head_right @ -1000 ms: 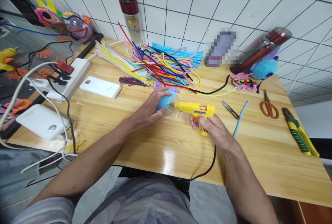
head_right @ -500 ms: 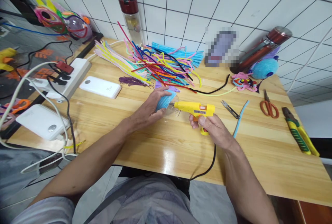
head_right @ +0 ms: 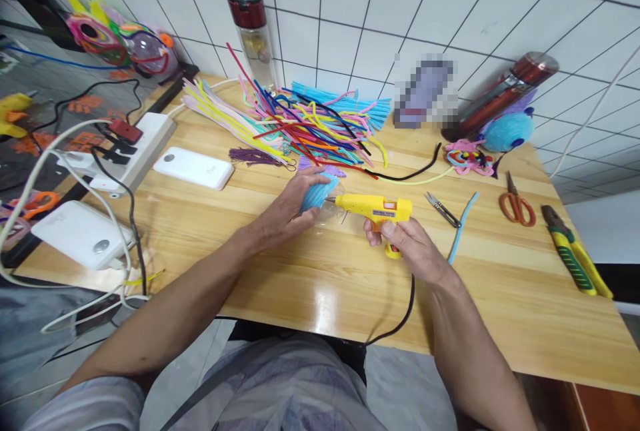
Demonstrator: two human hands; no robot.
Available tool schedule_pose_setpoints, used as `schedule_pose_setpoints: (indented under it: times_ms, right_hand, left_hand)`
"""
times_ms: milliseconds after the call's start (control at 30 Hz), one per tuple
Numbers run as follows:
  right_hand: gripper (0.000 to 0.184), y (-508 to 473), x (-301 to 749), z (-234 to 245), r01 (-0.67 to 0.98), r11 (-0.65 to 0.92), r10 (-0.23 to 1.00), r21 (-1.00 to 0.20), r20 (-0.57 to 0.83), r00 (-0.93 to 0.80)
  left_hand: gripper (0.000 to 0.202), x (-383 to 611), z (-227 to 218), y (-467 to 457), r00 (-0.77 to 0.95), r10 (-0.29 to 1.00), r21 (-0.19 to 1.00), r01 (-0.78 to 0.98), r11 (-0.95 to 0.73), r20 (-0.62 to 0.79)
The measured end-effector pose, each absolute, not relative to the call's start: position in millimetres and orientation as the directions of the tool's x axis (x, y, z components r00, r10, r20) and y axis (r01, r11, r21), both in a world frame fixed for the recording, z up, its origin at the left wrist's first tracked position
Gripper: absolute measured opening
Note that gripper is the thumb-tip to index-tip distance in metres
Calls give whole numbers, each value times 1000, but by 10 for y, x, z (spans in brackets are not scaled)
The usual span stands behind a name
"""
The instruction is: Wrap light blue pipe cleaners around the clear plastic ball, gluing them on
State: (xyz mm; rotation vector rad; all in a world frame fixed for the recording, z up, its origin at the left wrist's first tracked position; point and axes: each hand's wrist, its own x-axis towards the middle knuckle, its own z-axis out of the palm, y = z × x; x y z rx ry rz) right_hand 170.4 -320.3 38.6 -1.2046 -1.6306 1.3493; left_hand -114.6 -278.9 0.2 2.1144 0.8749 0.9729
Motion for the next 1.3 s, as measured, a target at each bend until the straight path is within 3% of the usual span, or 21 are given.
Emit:
schedule_pose_setpoints:
  times_ms: [1300]
  right_hand:
    - [58, -3204, 1732, 357, 189, 39, 938, -981, -29, -346]
  left_hand:
    - [55, -1150, -18, -2787, 501, 769, 759, 292, -582, 397]
